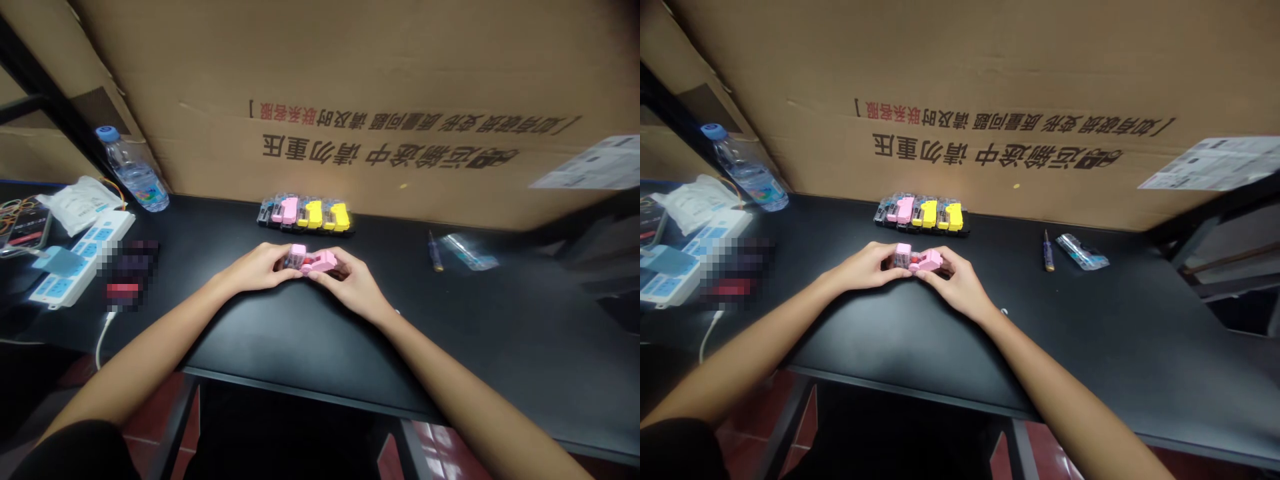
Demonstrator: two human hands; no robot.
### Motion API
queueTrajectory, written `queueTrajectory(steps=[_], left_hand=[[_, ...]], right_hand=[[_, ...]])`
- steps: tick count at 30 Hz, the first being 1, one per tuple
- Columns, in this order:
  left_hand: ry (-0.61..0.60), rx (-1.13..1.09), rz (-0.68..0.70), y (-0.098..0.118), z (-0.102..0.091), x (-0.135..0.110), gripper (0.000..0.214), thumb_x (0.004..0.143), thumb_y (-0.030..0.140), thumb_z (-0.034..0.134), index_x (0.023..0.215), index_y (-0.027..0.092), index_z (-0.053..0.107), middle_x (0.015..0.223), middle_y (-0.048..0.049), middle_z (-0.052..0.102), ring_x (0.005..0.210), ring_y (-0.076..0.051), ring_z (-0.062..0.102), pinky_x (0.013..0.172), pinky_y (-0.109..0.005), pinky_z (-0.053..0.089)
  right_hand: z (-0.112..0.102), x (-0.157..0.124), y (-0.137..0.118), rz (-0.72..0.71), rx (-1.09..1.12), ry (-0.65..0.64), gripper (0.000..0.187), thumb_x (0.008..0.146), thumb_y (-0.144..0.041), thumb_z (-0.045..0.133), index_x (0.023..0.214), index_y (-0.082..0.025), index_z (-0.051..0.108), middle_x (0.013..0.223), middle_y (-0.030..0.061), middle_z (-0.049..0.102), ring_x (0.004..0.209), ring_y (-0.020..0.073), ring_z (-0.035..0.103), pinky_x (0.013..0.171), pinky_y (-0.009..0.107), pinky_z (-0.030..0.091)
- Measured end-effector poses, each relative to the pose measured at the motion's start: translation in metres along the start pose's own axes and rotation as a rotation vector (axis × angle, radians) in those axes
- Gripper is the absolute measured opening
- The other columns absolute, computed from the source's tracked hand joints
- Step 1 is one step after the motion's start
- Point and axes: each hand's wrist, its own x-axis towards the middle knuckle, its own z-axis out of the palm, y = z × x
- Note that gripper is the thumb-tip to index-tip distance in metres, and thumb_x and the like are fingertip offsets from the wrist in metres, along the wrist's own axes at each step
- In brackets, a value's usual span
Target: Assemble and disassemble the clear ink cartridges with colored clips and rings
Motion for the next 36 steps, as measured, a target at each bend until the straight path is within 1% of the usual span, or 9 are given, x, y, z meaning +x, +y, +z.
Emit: queueTrajectory(steps=[3,7,11,18,22,24,28,34,36], left_hand=[[0.02,-0.047,-0.02,0.001,0.001,0.0,0.048,0.101,0.051,0.072,0.137,0.02,0.065,0.087,-0.002,0.075,0.067,-0.017,0.063,0.064,-0.028,0.046],[0.196,-0.074,0.027,-0.002,-0.001,0.0,0.058,0.111,0.045,0.055,0.164,0.026,0.04,0.127,-0.0095,0.077,0.084,-0.017,0.072,0.083,-0.033,0.058],[0.229,0.084,0.18,-0.004,-0.004,-0.001,0.046,0.112,0.027,0.049,0.158,0.025,0.05,0.145,-0.0111,0.07,0.115,-0.021,0.073,0.104,-0.039,0.057],[0.187,0.151,0.207,-0.003,0.0,-0.002,0.034,0.105,0.025,0.062,0.139,0.022,0.067,0.122,-0.0073,0.078,0.09,-0.018,0.072,0.083,-0.032,0.058],[0.236,0.1,0.087,0.0,0.002,0.0,0.029,0.105,0.043,0.066,0.111,0.017,0.077,0.09,-0.0046,0.077,0.072,-0.016,0.065,0.072,-0.029,0.051],[0.217,-0.012,-0.001,0.003,0.004,0.002,0.036,0.104,0.049,0.066,0.101,0.015,0.076,0.076,-0.0013,0.07,0.063,-0.014,0.059,0.064,-0.027,0.046],[0.117,-0.253,-0.118,0.008,0.005,0.005,0.036,0.099,0.052,0.068,0.098,0.016,0.072,0.073,0.0013,0.066,0.062,-0.013,0.056,0.061,-0.025,0.044],[0.285,-0.392,-0.132,0.007,-0.008,0.006,0.036,0.099,0.049,0.066,0.085,0.017,0.067,0.075,0.001,0.065,0.063,-0.011,0.052,0.063,-0.024,0.042],[0.248,-0.382,-0.127,0.008,-0.008,0.005,0.035,0.098,0.05,0.067,0.086,0.017,0.068,0.074,0.0014,0.065,0.061,-0.011,0.052,0.062,-0.024,0.041]], right_hand=[[0.0,0.001,0.004,-0.002,0.066,0.046,0.053,0.08,-0.053,0.093,0.121,-0.027,0.071,0.117,0.0079,0.08,0.111,0.0302,0.077,0.104,0.048,0.062],[-0.004,0.005,0.01,0.024,0.193,0.106,0.068,0.085,-0.054,0.088,0.142,-0.028,0.061,0.113,0.0074,0.081,0.103,0.0277,0.079,0.096,0.047,0.064],[-0.007,0.004,0.006,0.115,0.271,0.119,0.059,0.09,-0.052,0.084,0.14,-0.026,0.066,0.107,0.0058,0.082,0.102,0.0266,0.078,0.097,0.046,0.063],[0.0,-0.001,0.001,0.201,0.356,-0.044,0.051,0.093,-0.054,0.08,0.133,-0.023,0.075,0.094,0.0061,0.081,0.084,0.0233,0.076,0.08,0.04,0.064],[-0.003,0.001,0.001,0.146,0.434,-0.041,0.053,0.096,-0.059,0.074,0.13,-0.019,0.075,0.085,0.0057,0.078,0.072,0.02,0.072,0.073,0.037,0.061],[-0.005,0.002,-0.001,0.127,0.356,-0.034,0.052,0.092,-0.056,0.08,0.128,-0.018,0.075,0.084,0.0047,0.078,0.071,0.0191,0.072,0.074,0.037,0.06],[-0.008,0.002,-0.005,0.104,0.124,-0.05,0.042,0.088,-0.052,0.084,0.112,-0.018,0.078,0.07,-0.0005,0.072,0.062,0.0155,0.064,0.069,0.033,0.054],[-0.016,0.006,-0.003,0.051,0.234,0.221,0.038,0.092,-0.058,0.076,0.09,-0.021,0.071,0.054,-0.0075,0.052,0.048,0.012,0.047,0.054,0.028,0.044],[-0.015,0.005,-0.004,0.042,0.204,0.229,0.039,0.092,-0.059,0.076,0.093,-0.021,0.071,0.055,-0.0076,0.052,0.049,0.012,0.047,0.053,0.028,0.042]])
